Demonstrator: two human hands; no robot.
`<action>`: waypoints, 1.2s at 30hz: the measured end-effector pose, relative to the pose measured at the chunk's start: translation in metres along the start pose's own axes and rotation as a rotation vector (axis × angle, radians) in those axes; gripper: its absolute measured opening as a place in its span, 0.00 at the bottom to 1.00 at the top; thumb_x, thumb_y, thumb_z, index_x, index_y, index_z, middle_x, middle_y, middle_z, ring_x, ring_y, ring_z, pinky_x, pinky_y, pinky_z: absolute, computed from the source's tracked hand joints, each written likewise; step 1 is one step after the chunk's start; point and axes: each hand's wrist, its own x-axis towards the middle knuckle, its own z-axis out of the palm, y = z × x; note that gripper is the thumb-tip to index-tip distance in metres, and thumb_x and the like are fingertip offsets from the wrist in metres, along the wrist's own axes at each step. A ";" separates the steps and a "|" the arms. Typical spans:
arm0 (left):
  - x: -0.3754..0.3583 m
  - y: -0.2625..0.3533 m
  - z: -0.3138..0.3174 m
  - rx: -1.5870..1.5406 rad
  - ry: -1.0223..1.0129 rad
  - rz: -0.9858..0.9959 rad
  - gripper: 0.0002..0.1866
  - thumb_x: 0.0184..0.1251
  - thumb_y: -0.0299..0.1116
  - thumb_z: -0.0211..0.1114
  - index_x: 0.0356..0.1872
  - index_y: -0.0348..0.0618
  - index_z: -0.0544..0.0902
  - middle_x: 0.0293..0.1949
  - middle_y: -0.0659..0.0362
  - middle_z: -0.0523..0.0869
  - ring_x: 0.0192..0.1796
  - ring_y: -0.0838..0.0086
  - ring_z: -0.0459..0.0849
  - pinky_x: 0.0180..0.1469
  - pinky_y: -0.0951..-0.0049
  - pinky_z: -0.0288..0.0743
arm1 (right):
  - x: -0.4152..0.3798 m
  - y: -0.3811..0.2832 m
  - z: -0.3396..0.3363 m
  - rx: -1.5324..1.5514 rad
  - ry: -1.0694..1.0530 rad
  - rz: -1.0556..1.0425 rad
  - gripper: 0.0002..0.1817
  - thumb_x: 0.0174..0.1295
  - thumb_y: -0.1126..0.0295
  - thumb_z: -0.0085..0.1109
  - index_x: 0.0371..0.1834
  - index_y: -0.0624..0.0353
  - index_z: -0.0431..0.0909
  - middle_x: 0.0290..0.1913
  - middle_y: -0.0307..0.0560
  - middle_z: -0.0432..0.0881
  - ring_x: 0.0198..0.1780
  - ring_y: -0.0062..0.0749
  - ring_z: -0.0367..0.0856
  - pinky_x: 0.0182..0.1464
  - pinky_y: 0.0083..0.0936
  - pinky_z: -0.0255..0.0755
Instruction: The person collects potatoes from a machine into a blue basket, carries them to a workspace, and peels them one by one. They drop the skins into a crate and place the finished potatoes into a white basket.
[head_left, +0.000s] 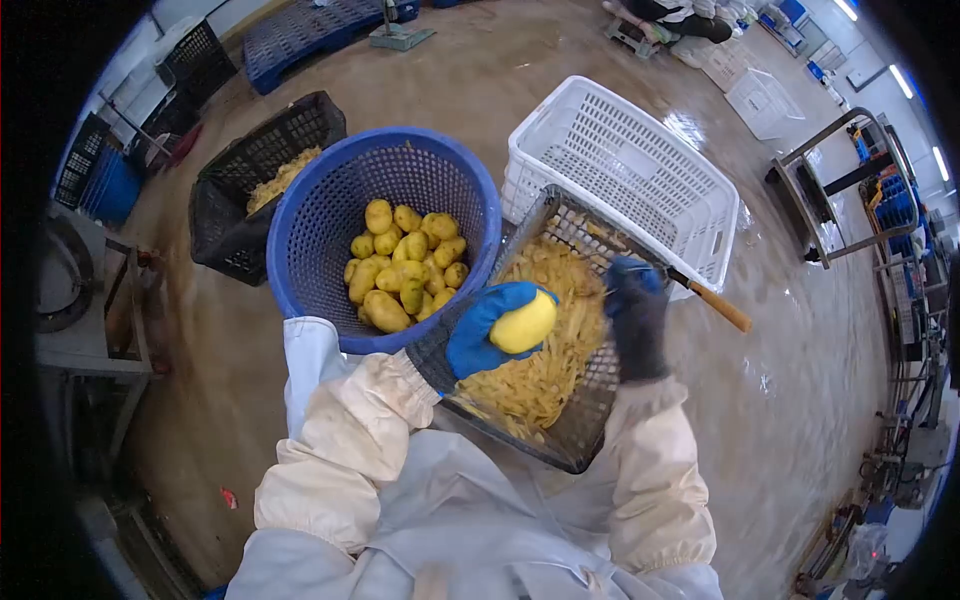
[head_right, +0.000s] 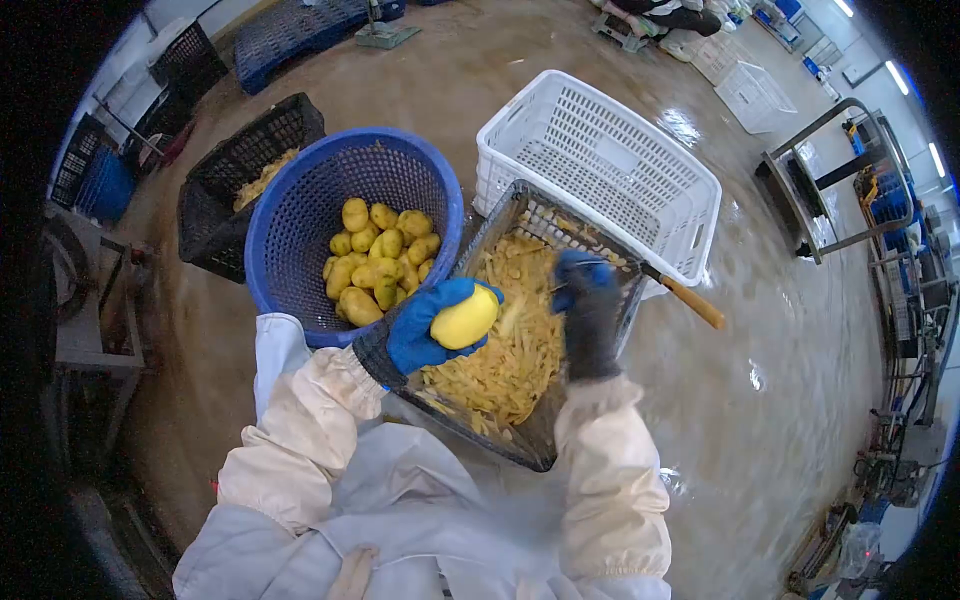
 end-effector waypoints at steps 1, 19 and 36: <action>-0.005 0.007 0.011 -0.096 -0.038 -0.018 0.23 0.69 0.48 0.55 0.53 0.39 0.75 0.39 0.55 0.81 0.41 0.71 0.81 0.37 0.75 0.78 | 0.007 -0.001 -0.018 0.050 -0.004 -0.026 0.11 0.62 0.64 0.58 0.40 0.61 0.76 0.28 0.39 0.76 0.23 0.20 0.73 0.22 0.14 0.66; 0.020 -0.005 -0.017 -0.451 -0.241 0.107 0.28 0.69 0.49 0.54 0.61 0.37 0.68 0.45 0.53 0.80 0.44 0.66 0.82 0.40 0.71 0.81 | -0.060 -0.036 0.058 -0.055 -0.262 0.068 0.10 0.60 0.65 0.61 0.38 0.60 0.76 0.30 0.39 0.78 0.25 0.20 0.74 0.25 0.15 0.69; 0.012 -0.006 -0.011 -0.479 -0.134 -0.154 0.27 0.68 0.50 0.55 0.57 0.38 0.70 0.46 0.50 0.79 0.42 0.63 0.82 0.33 0.70 0.78 | -0.025 -0.022 0.030 0.016 -0.038 0.044 0.11 0.57 0.69 0.64 0.40 0.63 0.77 0.30 0.39 0.80 0.24 0.19 0.75 0.23 0.15 0.68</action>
